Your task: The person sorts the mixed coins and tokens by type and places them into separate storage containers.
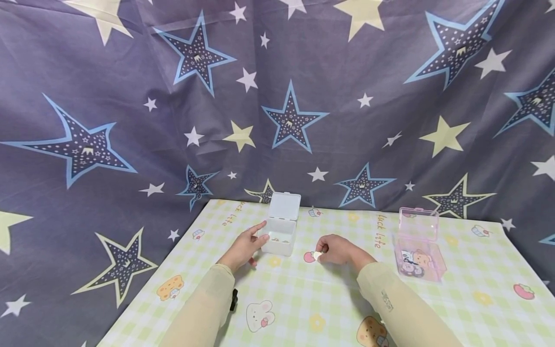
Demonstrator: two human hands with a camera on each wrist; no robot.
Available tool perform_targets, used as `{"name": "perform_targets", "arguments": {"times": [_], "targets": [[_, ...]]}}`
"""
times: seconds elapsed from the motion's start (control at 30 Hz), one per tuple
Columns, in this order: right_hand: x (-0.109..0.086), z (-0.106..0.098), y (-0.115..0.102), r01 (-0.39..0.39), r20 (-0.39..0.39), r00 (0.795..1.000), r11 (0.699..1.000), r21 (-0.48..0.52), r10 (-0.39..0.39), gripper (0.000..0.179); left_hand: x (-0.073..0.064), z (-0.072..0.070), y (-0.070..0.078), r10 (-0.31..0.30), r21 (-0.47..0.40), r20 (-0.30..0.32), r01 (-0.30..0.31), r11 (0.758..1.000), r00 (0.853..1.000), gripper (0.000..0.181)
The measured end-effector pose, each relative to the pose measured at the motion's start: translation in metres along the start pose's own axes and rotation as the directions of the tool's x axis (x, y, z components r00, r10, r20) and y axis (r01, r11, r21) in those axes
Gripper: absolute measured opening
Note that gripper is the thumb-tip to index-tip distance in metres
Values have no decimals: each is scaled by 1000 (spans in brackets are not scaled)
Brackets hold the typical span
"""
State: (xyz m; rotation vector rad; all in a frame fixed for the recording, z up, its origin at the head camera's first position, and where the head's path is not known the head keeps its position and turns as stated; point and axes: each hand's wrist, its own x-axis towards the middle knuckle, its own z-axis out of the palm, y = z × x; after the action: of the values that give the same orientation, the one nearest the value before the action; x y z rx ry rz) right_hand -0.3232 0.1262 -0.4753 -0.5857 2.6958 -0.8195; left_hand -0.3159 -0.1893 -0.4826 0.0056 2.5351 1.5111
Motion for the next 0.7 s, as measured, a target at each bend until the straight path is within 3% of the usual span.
{"name": "perform_targets", "arguments": {"times": [0.2, 0.5, 0.7], "targets": [[-2, -1, -1, 4, -8, 1000, 1000, 18, -3, 15, -1, 0, 1, 4, 4, -6, -4, 1000, 1000, 62], [-7, 0, 4, 68, -45, 997, 993, 101, -64, 16, -2, 0, 0, 2, -9, -15, -2, 1000, 1000, 61], [-9, 0, 8, 34, -101, 995, 980, 195, -14, 17, -2, 1, 1, 3, -5, -12, -3, 1000, 1000, 61]]}}
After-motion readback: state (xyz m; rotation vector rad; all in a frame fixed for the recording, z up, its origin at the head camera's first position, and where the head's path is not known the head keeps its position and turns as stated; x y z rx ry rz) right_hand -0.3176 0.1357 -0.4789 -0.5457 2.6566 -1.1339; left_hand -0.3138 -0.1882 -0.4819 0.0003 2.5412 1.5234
